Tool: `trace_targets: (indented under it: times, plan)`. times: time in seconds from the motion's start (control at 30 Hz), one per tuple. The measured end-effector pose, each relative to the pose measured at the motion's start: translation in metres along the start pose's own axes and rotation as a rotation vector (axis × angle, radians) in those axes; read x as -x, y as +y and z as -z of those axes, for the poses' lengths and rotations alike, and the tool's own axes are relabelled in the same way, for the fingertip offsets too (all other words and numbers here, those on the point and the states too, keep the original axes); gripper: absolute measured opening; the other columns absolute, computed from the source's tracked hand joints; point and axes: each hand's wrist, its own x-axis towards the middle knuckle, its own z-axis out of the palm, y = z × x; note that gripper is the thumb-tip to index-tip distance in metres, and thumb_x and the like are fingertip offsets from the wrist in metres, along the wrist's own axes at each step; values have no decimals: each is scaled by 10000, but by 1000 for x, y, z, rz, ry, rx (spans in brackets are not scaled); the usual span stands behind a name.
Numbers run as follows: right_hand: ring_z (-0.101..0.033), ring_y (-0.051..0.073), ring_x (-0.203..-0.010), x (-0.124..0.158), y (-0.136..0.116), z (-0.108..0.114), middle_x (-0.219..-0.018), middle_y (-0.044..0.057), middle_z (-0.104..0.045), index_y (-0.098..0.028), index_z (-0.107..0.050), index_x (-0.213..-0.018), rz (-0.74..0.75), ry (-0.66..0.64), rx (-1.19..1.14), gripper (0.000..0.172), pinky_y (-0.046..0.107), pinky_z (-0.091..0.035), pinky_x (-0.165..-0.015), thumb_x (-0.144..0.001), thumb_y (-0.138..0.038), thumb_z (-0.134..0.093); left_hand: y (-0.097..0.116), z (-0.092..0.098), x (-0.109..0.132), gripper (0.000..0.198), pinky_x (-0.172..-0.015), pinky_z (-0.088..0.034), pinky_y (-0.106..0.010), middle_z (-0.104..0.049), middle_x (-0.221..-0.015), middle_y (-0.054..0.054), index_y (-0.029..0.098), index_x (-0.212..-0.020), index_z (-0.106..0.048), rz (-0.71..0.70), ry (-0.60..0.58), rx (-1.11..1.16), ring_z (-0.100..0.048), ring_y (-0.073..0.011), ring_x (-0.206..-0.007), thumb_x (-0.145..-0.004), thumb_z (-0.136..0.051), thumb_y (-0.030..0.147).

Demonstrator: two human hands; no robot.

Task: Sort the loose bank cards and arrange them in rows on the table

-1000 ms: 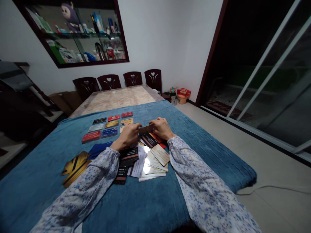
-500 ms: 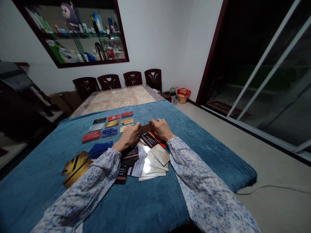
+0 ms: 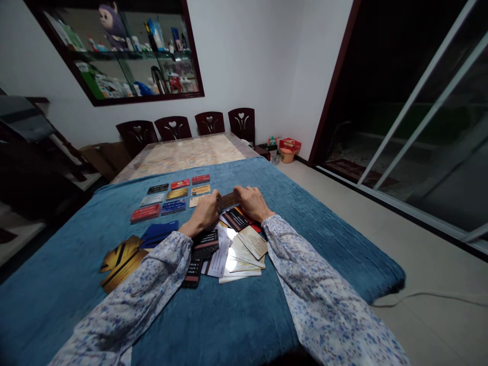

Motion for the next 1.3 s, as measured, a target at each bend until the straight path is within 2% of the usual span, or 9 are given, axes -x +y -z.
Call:
trace_targets:
  times: [0.13, 0.27, 0.63, 0.9, 1.07, 1.3]
  plan:
    - [-624, 252, -913, -1, 2, -3, -1023, 135, -725, -141, -596, -1299, -37, 51, -43, 384, 325, -406, -819, -934, -116, -480, -3, -3, -1, 330, -895, -431, -373, -689, -1130, -158, 150, -1200, -528, 5, 52, 35, -638, -277, -1091, -908, -433, 27]
    - [-623, 242, -891, -2, 7, -10, -999, 119, -717, -154, -594, -1289, -39, 103, -102, 369, 315, -432, -801, -947, -131, -459, -4, -8, -1, 316, -919, -417, -402, -641, -1227, -165, 158, -1183, -524, -23, 104, 23, -575, -303, -1161, -885, -497, 59]
    - [-634, 239, -877, -3, 13, -18, -973, 106, -695, -168, -584, -1286, -3, 157, -226, 376, 328, -488, -815, -921, -141, -500, -9, -18, -4, 272, -924, -377, -430, -602, -1152, -176, 142, -1111, -554, -52, 214, -74, -541, -312, -1109, -866, -495, 40]
    - [-633, 221, -883, -4, 18, -22, -988, 86, -687, -182, -563, -1285, 15, 127, -334, 413, 333, -496, -833, -875, -133, -565, -15, -24, -7, 266, -907, -376, -455, -609, -1119, -195, 124, -1104, -578, -90, 217, -175, -540, -331, -1064, -896, -428, 50]
    - [-603, 228, -905, -2, 18, -17, -984, 74, -678, -189, -574, -1248, 95, 136, -339, 452, 348, -498, -842, -802, -124, -613, -19, -25, -8, 235, -935, -370, -471, -609, -1117, -192, 123, -1095, -579, -118, 242, -225, -542, -334, -1078, -905, -448, 79]
    - [-569, 262, -984, -3, 16, -12, -1118, 131, -672, -157, -557, -1275, 177, 133, -249, 504, 397, -489, -893, -776, -133, -626, -17, -18, -5, 259, -949, -379, -491, -615, -1130, -200, 118, -1101, -590, -116, 247, -236, -549, -337, -1089, -899, -435, 70]
